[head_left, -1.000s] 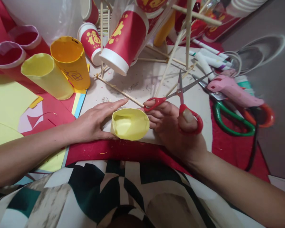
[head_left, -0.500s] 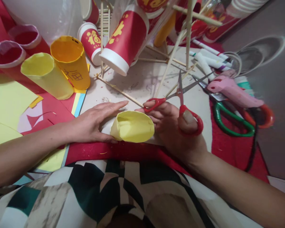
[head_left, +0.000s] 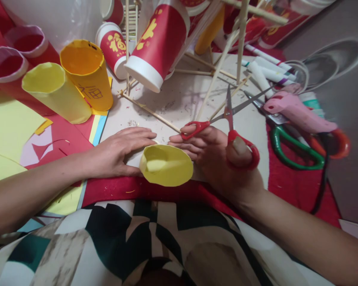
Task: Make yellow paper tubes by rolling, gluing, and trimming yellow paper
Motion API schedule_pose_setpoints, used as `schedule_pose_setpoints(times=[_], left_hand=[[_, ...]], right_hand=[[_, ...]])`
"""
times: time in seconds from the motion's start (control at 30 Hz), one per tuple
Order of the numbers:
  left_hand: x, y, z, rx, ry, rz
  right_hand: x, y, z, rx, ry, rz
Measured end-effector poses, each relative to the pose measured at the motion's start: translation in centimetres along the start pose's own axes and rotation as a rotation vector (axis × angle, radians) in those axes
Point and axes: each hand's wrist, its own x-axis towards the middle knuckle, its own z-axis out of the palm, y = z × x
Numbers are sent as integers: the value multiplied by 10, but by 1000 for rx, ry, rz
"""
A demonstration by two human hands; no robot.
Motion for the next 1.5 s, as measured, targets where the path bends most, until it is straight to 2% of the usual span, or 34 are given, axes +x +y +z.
schedule_pose_setpoints(times=[0.3, 0.47, 0.9, 1.17, 1.5], left_hand=[[2, 1, 2, 28, 11, -38], [1, 1, 6, 43, 26, -41], [9, 7, 13, 4, 18, -88], [12, 7, 16, -19, -3, -136], [12, 10, 14, 4, -23, -148]], right_hand=[[-1, 0, -1, -4, -37, 13], [-2, -2, 1, 22, -13, 40], [-4, 4, 1, 10, -130, -77], [-9, 6, 1, 6, -93, -36], [-7, 3, 2, 1, -101, -73]])
